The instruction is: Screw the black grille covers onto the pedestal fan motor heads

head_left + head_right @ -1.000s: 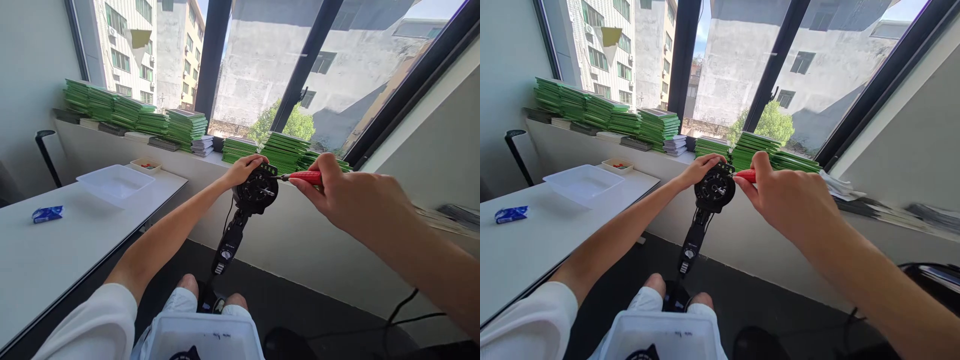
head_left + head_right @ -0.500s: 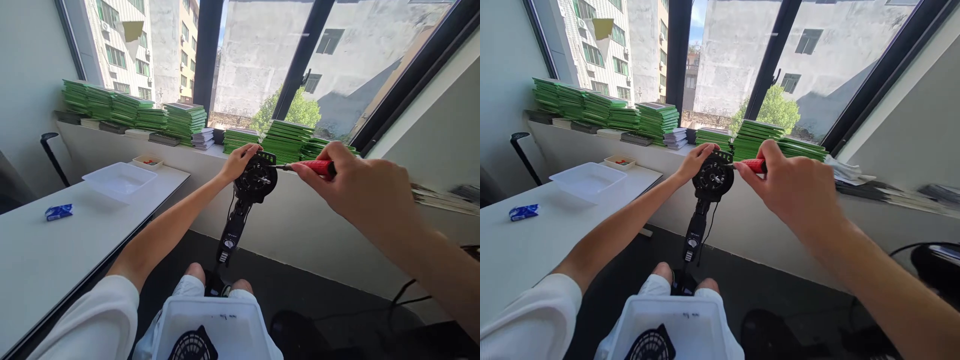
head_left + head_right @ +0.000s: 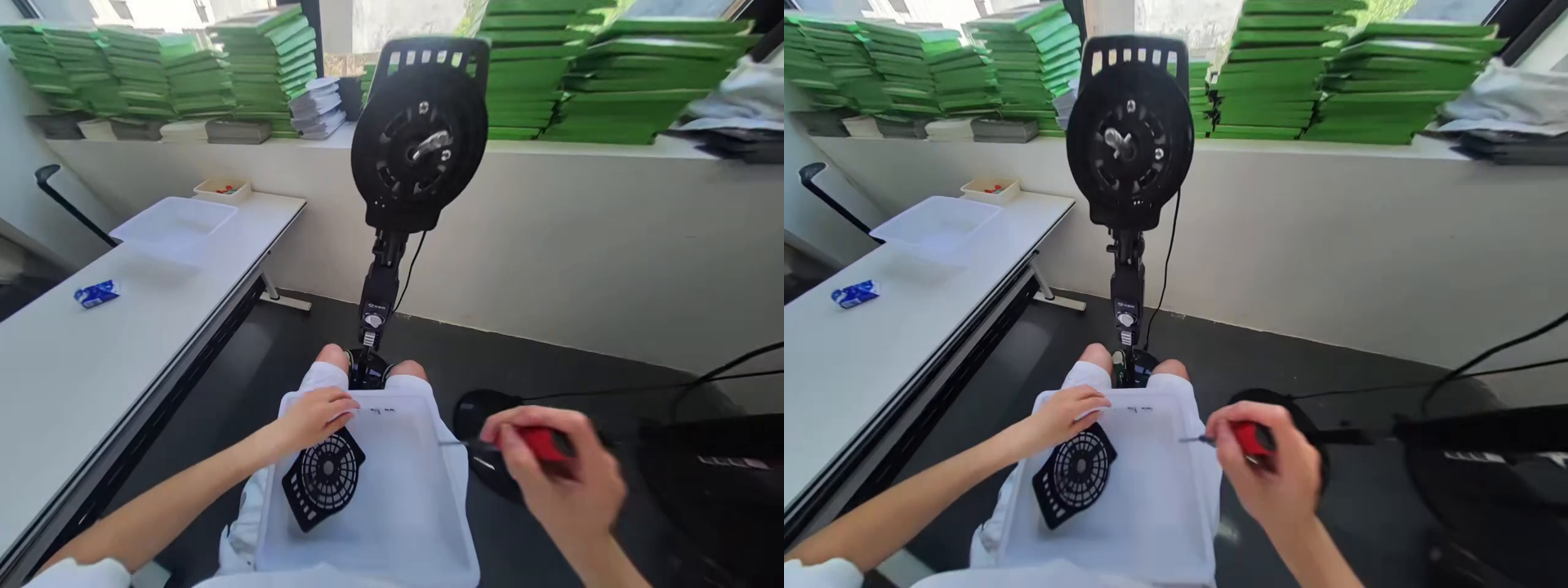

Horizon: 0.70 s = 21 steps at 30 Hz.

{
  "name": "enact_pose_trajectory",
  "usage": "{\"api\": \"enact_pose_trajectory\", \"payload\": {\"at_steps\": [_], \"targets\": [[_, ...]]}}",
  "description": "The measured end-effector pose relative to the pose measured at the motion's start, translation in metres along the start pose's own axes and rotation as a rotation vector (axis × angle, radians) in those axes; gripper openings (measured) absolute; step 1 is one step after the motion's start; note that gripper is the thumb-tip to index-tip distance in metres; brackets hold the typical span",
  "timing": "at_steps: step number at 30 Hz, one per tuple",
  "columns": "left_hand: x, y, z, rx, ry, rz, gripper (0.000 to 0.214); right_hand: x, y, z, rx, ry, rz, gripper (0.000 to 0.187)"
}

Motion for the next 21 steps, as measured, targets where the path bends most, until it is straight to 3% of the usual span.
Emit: {"api": "enact_pose_trajectory", "payload": {"at_steps": [3, 6, 13, 21], "targets": [[0.001, 0.019, -0.06, 0.343, -0.196, 0.028, 0.043, 0.009, 0.063, -0.058, 0.214, -0.138, 0.218, 0.012], [-0.003, 0.015, -0.087, 0.455, -0.286, -0.007, 0.068, 0.012, 0.112, -0.092, 0.362, -0.219, 0.246, 0.015], [-0.009, 0.004, -0.113, 0.479, -0.548, 0.018, 0.07, 0.02, 0.175, -0.117, 0.57, -0.199, 0.202, 0.018], [-0.01, -0.007, -0.124, 0.525, -0.541, 0.099, 0.05, 0.009, 0.201, -0.137, 0.743, -0.163, 0.145, 0.017]]}}
Point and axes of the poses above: each hand's wrist, its own y-axis away from the middle knuckle, its own z-axis out of the back of the hand, x = y × z, the point moved 9 cm from there along -y, towards the middle knuckle, and after that the axes turned 9 degrees about -x, right-handed, at the moved point
